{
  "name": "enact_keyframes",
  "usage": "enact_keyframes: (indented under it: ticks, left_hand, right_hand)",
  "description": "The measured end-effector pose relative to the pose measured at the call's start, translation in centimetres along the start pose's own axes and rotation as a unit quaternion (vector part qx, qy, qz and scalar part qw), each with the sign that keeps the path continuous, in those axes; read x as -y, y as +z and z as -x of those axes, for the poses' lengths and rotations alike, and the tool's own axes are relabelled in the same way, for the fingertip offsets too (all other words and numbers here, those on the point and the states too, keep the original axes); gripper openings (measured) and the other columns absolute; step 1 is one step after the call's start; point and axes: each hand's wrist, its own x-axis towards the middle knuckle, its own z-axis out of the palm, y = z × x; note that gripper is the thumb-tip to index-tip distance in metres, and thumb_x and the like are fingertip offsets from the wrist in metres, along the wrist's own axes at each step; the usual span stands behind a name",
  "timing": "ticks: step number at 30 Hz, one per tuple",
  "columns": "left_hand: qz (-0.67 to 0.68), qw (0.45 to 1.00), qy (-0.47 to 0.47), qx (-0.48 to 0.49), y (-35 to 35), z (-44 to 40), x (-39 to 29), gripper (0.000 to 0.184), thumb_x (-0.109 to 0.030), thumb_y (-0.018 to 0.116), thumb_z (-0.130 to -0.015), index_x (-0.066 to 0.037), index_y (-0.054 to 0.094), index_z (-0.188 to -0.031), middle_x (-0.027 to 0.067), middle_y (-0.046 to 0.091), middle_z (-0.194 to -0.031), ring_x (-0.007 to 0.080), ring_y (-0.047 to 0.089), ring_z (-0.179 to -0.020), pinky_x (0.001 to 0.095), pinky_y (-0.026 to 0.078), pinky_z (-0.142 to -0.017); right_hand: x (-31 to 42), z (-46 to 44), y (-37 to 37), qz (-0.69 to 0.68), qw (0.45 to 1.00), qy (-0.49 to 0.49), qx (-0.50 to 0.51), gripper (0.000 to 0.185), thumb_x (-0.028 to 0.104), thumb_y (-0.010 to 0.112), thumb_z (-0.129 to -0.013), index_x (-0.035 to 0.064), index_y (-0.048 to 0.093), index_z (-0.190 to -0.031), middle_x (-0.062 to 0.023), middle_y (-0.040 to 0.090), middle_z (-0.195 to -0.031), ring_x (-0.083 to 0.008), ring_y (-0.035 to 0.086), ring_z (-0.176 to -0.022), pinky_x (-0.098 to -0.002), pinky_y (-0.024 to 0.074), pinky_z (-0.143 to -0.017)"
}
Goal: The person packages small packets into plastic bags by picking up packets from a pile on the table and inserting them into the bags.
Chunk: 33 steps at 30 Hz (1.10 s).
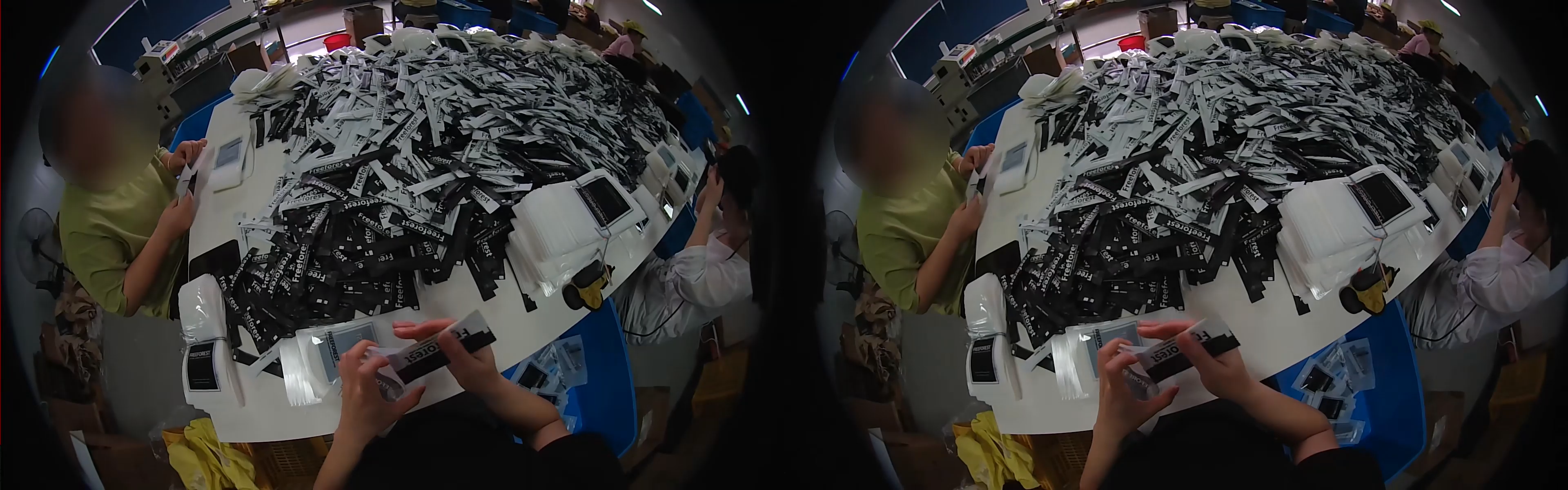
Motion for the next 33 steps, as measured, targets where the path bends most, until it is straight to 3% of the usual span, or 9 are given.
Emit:
enact_keyframes:
  ticks: [3, 16, 18, 19, 23, 25, 26, 31, 33]
  left_hand:
    - [-0.031, 0.999, 0.028, 0.001, -0.8, 0.7, 0.7, 0.074, -0.021, 0.084, -0.052, -0.015, 0.036, -0.108, 0.0160, 0.040, -0.112, 0.0329, 0.044, -0.099, 0.0446, 0.034, -0.082]
    - [-0.002, 1.000, 0.020, 0.018, -0.6, 0.7, 0.5, 0.075, -0.019, 0.084, -0.054, -0.016, 0.029, -0.105, 0.0147, 0.040, -0.110, 0.0319, 0.044, -0.096, 0.0448, 0.034, -0.078]
    - [0.005, 0.999, 0.043, 0.014, -0.5, 0.6, 0.5, 0.073, -0.019, 0.084, -0.055, -0.016, 0.030, -0.104, 0.0155, 0.040, -0.113, 0.0330, 0.044, -0.099, 0.0453, 0.034, -0.079]
    - [0.002, 0.999, 0.046, 0.010, -0.3, 0.4, 0.4, 0.073, -0.019, 0.084, -0.055, -0.016, 0.030, -0.104, 0.0155, 0.040, -0.113, 0.0330, 0.044, -0.099, 0.0453, 0.034, -0.079]
    - [0.012, 0.997, 0.079, -0.005, -0.6, 0.3, 0.0, 0.077, -0.021, 0.084, -0.056, -0.014, 0.034, -0.113, 0.0182, 0.039, -0.123, 0.0354, 0.046, -0.105, 0.0451, 0.038, -0.081]
    - [0.158, 0.984, -0.084, -0.003, -2.0, 0.0, -1.0, 0.077, -0.021, 0.080, -0.064, -0.014, 0.034, -0.124, 0.0160, 0.049, -0.120, 0.0325, 0.056, -0.096, 0.0393, 0.046, -0.073]
    - [0.123, 0.973, -0.192, 0.036, -2.8, 0.2, -0.5, 0.051, -0.018, 0.070, -0.075, -0.010, 0.046, -0.119, 0.0130, 0.063, -0.100, 0.0280, 0.064, -0.079, 0.0321, 0.049, -0.062]
    - [0.084, 0.970, -0.184, 0.133, -4.0, 0.0, 0.3, 0.013, -0.014, 0.060, -0.084, -0.004, 0.061, -0.093, 0.0121, 0.063, -0.073, 0.0250, 0.064, -0.064, 0.0301, 0.049, -0.057]
    - [0.078, 0.969, -0.199, 0.120, -3.7, 0.1, -0.2, 0.010, -0.013, 0.059, -0.084, -0.004, 0.063, -0.088, 0.0133, 0.062, -0.070, 0.0248, 0.063, -0.062, 0.0302, 0.049, -0.056]
  right_hand:
    - [0.4, -0.6, -0.2, 0.060, 0.985, 0.160, 0.030, 0.038, 0.026, 0.039, -0.095, -0.0045, 0.049, -0.115, -0.0241, 0.054, -0.116, -0.0370, 0.048, -0.114, -0.0470, 0.0379, -0.097]
    - [0.7, 0.0, 0.1, 0.003, 0.998, -0.007, 0.060, 0.028, 0.020, 0.040, -0.095, -0.0020, 0.055, -0.104, -0.0222, 0.056, -0.113, -0.0311, 0.051, -0.112, -0.0396, 0.0400, -0.096]
    - [1.2, -0.7, 0.4, 0.207, 0.967, 0.061, 0.137, 0.022, 0.017, 0.048, -0.092, -0.0002, 0.057, -0.101, -0.0203, 0.057, -0.113, -0.0331, 0.050, -0.113, -0.0444, 0.0425, -0.093]
    - [0.8, -1.2, 0.6, 0.322, 0.931, -0.002, 0.171, 0.018, 0.009, 0.052, -0.088, -0.0003, 0.059, -0.103, -0.0155, 0.059, -0.113, -0.0272, 0.053, -0.111, -0.0402, 0.0436, -0.092]
    - [-0.3, 0.0, 0.7, 0.258, 0.962, 0.061, 0.063, 0.023, 0.002, 0.058, -0.083, 0.0007, 0.061, -0.105, -0.0159, 0.061, -0.108, -0.0231, 0.058, -0.102, -0.0329, 0.0477, -0.086]
    - [-0.1, 0.4, -0.2, 0.232, 0.967, 0.084, 0.066, 0.024, 0.002, 0.059, -0.082, 0.0001, 0.060, -0.106, -0.0131, 0.063, -0.105, -0.0211, 0.059, -0.100, -0.0317, 0.0481, -0.085]
    - [0.0, 0.6, -0.4, 0.207, 0.969, 0.116, 0.063, 0.026, 0.002, 0.060, -0.082, -0.0005, 0.059, -0.107, -0.0104, 0.064, -0.101, -0.0191, 0.060, -0.097, -0.0304, 0.0484, -0.084]
    - [1.0, 0.4, -0.9, 0.363, 0.931, -0.018, -0.030, 0.031, 0.003, 0.058, -0.083, 0.0019, 0.055, -0.114, -0.0126, 0.065, -0.097, -0.0189, 0.064, -0.085, -0.0289, 0.0509, -0.075]
    - [1.4, 0.3, -0.6, 0.474, 0.872, -0.002, 0.122, 0.034, 0.000, 0.057, -0.082, -0.0003, 0.053, -0.116, -0.0138, 0.065, -0.095, -0.0200, 0.064, -0.087, -0.0278, 0.0505, -0.077]
